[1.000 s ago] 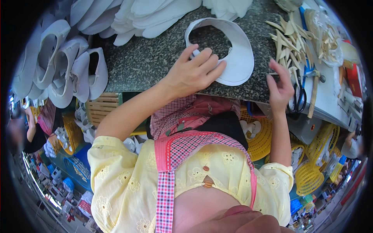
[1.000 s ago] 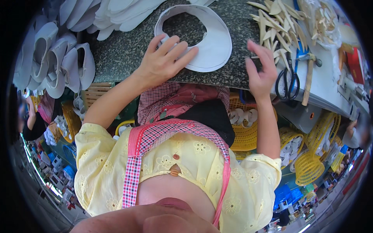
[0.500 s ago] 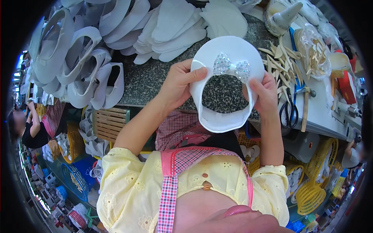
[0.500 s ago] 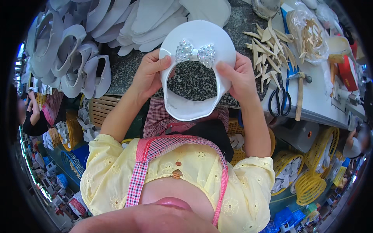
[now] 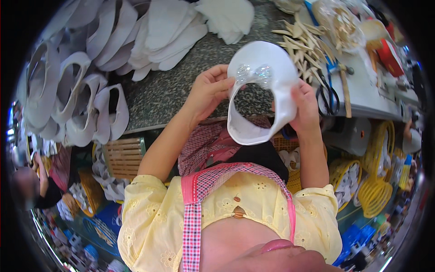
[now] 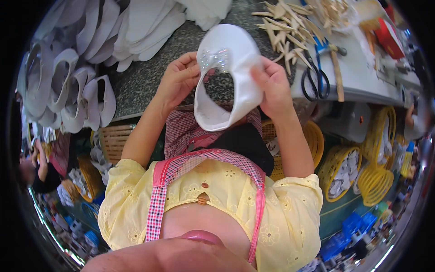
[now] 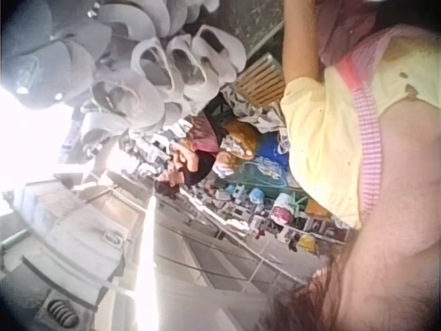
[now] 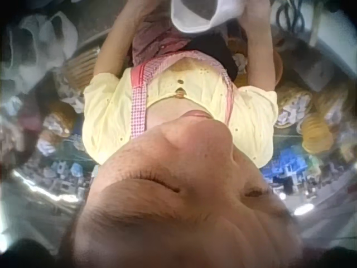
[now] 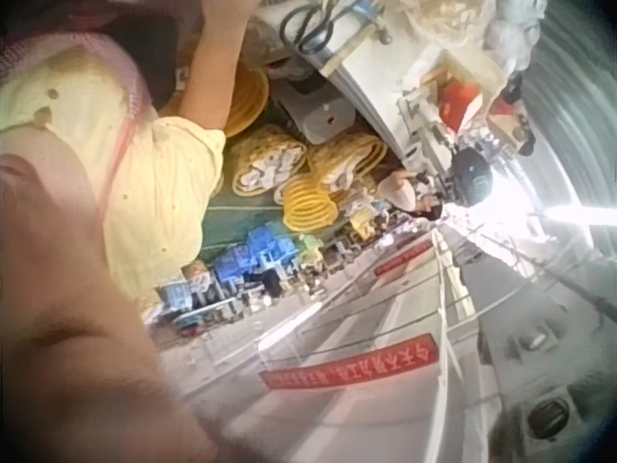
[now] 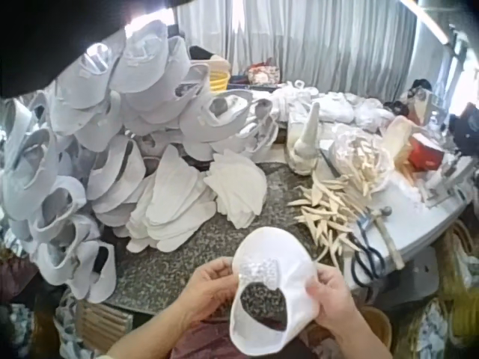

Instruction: Assembling and finishing white shoe uppers by inserting liners and attaching decorative bows.

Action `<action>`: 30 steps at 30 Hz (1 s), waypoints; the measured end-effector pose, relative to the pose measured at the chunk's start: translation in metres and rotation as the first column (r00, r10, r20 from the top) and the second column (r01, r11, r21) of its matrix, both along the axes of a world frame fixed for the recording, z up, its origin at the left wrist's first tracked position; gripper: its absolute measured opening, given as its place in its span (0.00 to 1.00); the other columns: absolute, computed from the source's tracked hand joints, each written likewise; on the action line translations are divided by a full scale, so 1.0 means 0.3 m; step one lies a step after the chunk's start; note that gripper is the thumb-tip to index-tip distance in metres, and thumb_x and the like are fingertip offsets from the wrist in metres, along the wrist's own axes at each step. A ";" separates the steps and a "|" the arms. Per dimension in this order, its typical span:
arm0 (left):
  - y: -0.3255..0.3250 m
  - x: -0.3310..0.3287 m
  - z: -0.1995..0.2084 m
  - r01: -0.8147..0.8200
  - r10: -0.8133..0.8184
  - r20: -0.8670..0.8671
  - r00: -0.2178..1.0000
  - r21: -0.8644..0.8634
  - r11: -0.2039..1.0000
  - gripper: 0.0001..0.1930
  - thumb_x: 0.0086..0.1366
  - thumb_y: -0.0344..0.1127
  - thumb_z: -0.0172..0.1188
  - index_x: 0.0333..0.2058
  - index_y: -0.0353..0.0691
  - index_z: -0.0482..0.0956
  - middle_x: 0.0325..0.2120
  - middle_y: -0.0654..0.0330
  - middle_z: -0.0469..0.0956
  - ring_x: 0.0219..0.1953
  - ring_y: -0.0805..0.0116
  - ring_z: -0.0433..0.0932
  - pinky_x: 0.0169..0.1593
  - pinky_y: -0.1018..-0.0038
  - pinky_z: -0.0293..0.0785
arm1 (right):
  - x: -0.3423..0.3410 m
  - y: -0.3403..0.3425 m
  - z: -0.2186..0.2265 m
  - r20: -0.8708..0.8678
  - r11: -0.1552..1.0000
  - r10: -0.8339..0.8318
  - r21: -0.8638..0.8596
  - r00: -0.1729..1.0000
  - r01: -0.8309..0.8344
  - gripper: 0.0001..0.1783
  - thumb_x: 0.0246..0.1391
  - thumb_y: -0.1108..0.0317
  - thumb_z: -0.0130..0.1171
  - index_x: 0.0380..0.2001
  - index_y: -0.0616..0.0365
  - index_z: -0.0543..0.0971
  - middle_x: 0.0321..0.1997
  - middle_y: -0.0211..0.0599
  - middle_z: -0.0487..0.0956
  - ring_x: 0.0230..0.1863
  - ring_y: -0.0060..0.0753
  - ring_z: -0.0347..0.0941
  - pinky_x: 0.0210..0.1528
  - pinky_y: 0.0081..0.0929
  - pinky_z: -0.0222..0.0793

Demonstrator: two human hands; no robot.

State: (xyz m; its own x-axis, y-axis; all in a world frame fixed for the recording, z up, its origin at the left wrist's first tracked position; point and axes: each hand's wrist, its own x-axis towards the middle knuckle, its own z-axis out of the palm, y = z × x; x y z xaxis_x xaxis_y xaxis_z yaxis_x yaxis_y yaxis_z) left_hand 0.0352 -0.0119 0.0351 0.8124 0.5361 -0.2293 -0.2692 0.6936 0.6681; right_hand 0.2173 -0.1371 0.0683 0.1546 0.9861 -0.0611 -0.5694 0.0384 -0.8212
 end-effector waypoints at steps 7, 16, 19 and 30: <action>-0.041 0.093 0.352 0.394 0.047 -0.393 0.919 0.901 -0.182 0.39 0.39 0.43 0.67 0.51 0.34 0.63 0.33 0.52 0.74 0.36 0.60 0.73 0.39 0.72 0.67 | -0.023 -0.011 0.178 0.833 0.987 0.143 -0.078 0.534 -0.142 0.08 0.46 0.70 0.55 0.28 0.65 0.73 0.24 0.26 0.73 0.24 0.12 0.66 0.25 0.12 0.61; -0.053 0.044 0.248 0.599 -0.236 -0.553 0.799 0.704 0.381 0.19 0.40 0.46 0.67 0.19 0.33 0.74 0.11 0.57 0.69 0.16 0.77 0.66 0.22 0.76 0.63 | 0.005 -0.078 0.078 0.141 0.891 0.426 -0.236 0.894 -0.388 0.16 0.40 0.65 0.63 0.31 0.65 0.75 0.24 0.27 0.74 0.24 0.12 0.68 0.25 0.14 0.63; -0.052 0.044 0.273 0.664 -0.301 -0.593 0.746 0.698 0.270 0.14 0.46 0.40 0.66 0.24 0.35 0.77 0.12 0.69 0.70 0.17 0.83 0.64 0.20 0.81 0.60 | 0.002 -0.074 0.101 0.525 0.919 0.393 -0.194 0.755 -0.343 0.10 0.41 0.67 0.61 0.23 0.63 0.76 0.18 0.24 0.72 0.20 0.10 0.64 0.21 0.12 0.58; -0.065 0.013 0.205 0.730 -0.472 -0.557 0.683 0.499 0.467 0.09 0.51 0.37 0.61 0.24 0.36 0.78 0.15 0.65 0.75 0.17 0.82 0.69 0.22 0.82 0.64 | -0.045 -0.178 0.008 0.320 0.937 0.278 -0.297 0.906 -0.183 0.10 0.47 0.66 0.56 0.22 0.63 0.76 0.17 0.22 0.71 0.18 0.09 0.62 0.18 0.12 0.55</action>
State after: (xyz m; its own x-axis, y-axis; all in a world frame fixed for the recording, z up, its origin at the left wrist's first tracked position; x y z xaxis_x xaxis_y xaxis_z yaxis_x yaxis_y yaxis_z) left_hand 0.0390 -0.0313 0.0965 0.9405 0.0383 -0.3376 0.3392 -0.0480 0.9395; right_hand 0.2037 -0.1905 0.0707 -0.0172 0.9544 -0.2981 -0.2083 -0.2950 -0.9325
